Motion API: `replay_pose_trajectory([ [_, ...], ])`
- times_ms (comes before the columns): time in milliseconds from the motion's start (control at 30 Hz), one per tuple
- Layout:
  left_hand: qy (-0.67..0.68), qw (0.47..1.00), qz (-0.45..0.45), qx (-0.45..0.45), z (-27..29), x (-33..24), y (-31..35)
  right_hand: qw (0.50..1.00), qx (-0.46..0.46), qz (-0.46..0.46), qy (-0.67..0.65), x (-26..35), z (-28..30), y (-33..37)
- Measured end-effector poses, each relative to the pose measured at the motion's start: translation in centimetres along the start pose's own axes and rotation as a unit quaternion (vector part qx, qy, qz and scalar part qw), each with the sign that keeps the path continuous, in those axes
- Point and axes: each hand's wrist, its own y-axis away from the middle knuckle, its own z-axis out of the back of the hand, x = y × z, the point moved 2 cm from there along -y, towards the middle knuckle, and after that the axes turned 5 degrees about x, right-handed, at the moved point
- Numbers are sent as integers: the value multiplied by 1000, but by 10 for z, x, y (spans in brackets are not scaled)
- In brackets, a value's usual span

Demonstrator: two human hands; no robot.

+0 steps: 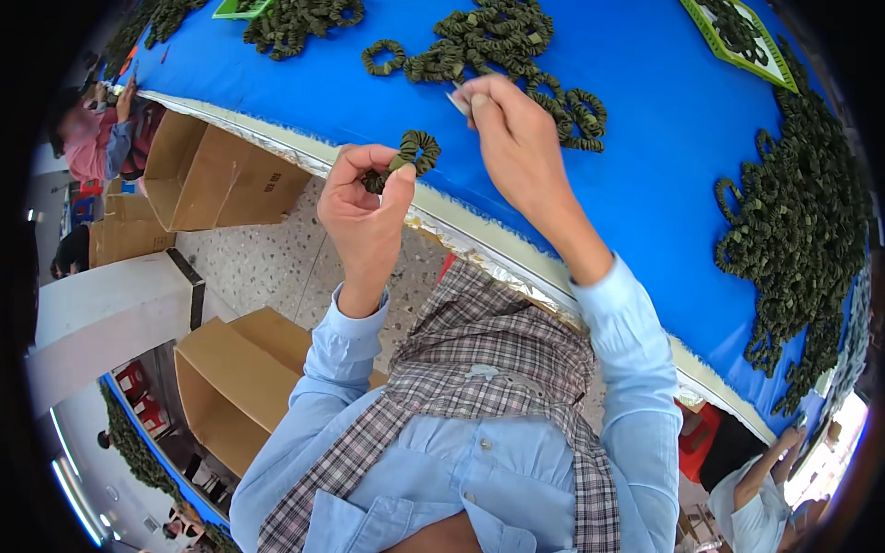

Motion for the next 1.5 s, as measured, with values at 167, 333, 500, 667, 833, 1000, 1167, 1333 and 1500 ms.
replay_pose_trajectory([
  [167,-68,995,-64,42,-17,-3,0,997,7,44,61,29,10,62],
  [333,-113,986,-107,60,-27,-7,4,979,-37,114,165,33,12,77],
  [500,-154,975,-148,64,-33,-6,10,975,-50,122,180,31,15,81],
  [667,-181,965,-177,63,-34,-9,12,972,-53,127,189,32,16,85],
  [833,-174,968,-172,58,-34,-8,12,968,-42,130,209,34,15,86],
  [1000,-168,970,-167,55,-33,-6,13,969,-38,128,209,31,14,84],
  [1167,-158,972,-167,50,-32,-4,12,977,-34,110,181,30,12,84],
  [1333,-142,978,-149,44,-30,-3,13,980,-26,104,170,29,10,81],
  [1500,-58,998,-27,-11,-10,3,8,992,-26,41,120,26,4,64],
])
